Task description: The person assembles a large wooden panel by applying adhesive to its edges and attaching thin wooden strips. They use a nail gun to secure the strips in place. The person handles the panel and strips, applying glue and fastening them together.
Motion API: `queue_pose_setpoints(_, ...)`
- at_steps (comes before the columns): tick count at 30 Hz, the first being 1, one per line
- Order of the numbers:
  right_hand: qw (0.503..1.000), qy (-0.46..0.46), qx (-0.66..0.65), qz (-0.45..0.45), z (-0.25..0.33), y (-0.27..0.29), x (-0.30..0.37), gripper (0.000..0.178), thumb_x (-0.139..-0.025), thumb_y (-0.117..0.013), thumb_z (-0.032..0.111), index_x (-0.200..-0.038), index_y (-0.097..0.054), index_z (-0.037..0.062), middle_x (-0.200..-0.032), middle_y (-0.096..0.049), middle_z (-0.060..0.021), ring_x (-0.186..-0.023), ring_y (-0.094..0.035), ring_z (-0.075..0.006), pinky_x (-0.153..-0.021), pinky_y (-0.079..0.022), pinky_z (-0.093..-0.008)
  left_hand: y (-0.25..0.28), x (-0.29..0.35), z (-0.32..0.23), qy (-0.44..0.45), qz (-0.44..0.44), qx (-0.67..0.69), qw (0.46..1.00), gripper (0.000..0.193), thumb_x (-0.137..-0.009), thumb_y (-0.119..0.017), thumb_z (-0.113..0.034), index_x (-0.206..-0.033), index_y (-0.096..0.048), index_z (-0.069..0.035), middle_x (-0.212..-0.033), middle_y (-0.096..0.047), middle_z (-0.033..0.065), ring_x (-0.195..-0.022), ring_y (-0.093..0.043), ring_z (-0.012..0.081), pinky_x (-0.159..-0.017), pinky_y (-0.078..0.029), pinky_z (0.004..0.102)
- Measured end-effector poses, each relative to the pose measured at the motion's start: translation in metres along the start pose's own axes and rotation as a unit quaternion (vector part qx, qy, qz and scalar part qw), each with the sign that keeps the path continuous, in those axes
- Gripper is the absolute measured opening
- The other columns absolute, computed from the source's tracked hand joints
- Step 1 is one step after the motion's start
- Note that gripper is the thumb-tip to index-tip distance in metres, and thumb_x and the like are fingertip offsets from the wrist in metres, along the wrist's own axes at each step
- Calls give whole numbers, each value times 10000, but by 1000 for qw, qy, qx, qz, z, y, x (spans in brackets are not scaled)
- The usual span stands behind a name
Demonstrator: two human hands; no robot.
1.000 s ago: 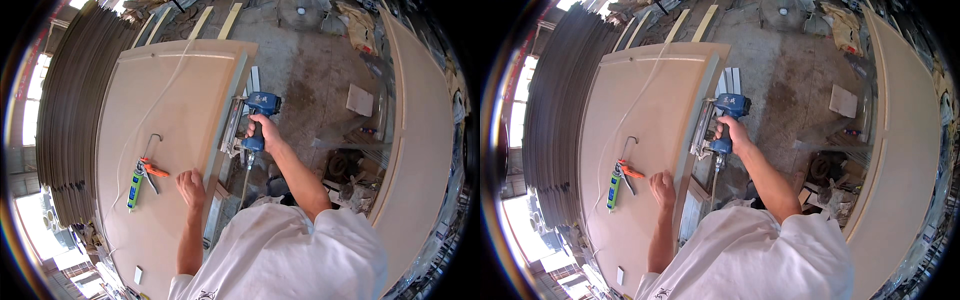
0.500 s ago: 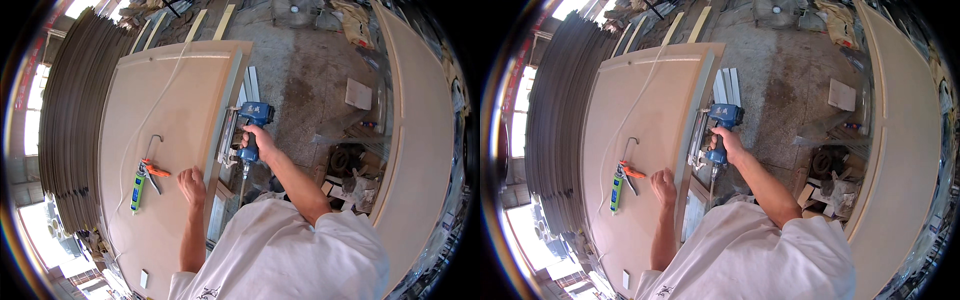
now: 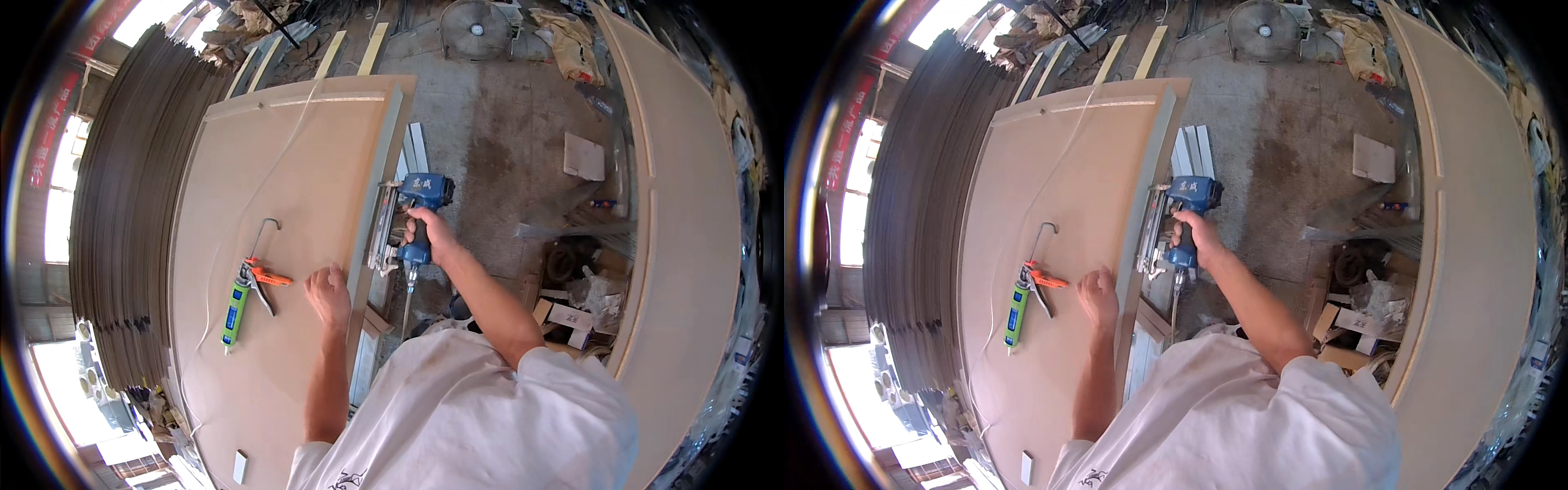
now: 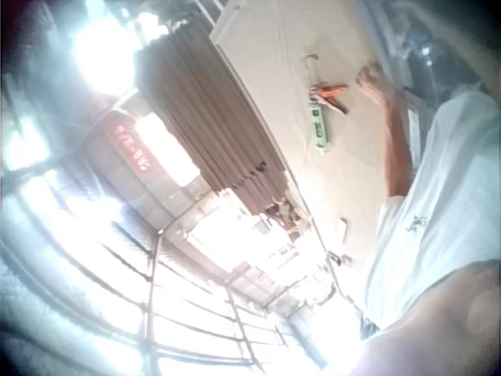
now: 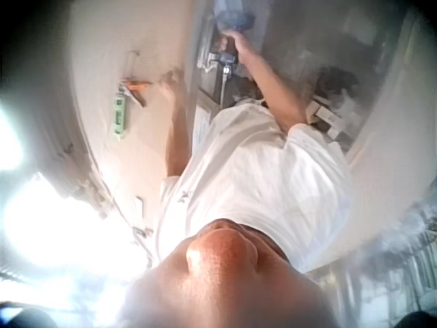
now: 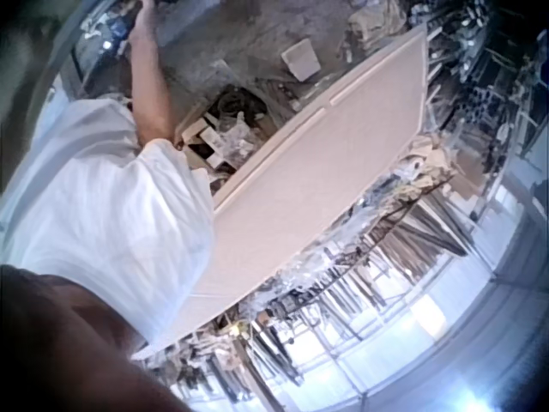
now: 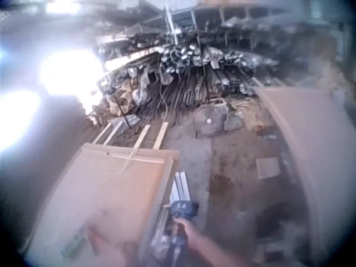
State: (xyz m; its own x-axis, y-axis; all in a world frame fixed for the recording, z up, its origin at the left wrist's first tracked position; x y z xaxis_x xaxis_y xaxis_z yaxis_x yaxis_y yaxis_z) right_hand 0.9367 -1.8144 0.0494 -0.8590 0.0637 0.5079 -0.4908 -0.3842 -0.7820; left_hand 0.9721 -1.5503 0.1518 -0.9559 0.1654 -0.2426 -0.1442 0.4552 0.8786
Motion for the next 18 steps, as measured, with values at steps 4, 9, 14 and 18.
queue_pose_setpoints(4, 1000, 7, 15, -14, 15, -2, -9, 186, -927, -656, 202, -1041, -619, 59, -669, -573, -25, -582, -574, -192, -654, -538, -400, -3, 0, -7, -42, -13, 2, 999, 278, -1010, -597, -253, -918, -719, -21, -961, -721, 175, -985, -610, 401, -935, -452, 499)
queue_pose_setpoints(9, 1000, -1, 24, 1, 18, 5, -14, 163, -919, -647, 192, -1012, -616, 62, -668, -565, -19, -588, -571, -188, -657, -535, -399, -1, -7, -20, -40, 6, -5, 999, 256, -997, -616, -238, -885, -701, -25, -948, -714, 170, -965, -604, 392, -899, -455, 499)
queue_pose_setpoints(14, 1000, 7, -13, 0, -11, 1, 6, 190, -926, -633, 200, -1065, -635, 69, -672, -564, -18, -593, -572, -185, -658, -533, -396, 11, -3, -12, -56, -54, 31, 997, 244, -987, -633, -247, -886, -702, -35, -944, -709, 159, -986, -607, 381, -908, -451, 490)
queue_pose_setpoints(18, 1000, 2, -1, 6, -39, 5, 26, 199, -925, -643, 210, -1070, -645, 74, -676, -564, -18, -594, -574, -184, -654, -535, -394, 29, 24, -12, -63, -47, -19, 997, 238, -983, -640, -266, -956, -720, -44, -1037, -707, 139, -1115, -582, 366, -997, -408, 499)
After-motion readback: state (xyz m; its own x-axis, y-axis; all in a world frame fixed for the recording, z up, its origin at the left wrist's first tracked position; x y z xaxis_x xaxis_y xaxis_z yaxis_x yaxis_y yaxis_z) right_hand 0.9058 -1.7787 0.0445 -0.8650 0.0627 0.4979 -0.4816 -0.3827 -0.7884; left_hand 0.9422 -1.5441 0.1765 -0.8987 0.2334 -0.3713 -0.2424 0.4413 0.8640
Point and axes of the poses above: each hand's wrist, its own x-axis away from the middle knuckle, its own y-axis out of the back of the hand, z = x × y, the point moved 9 cm from there along -x, towards the middle knuckle
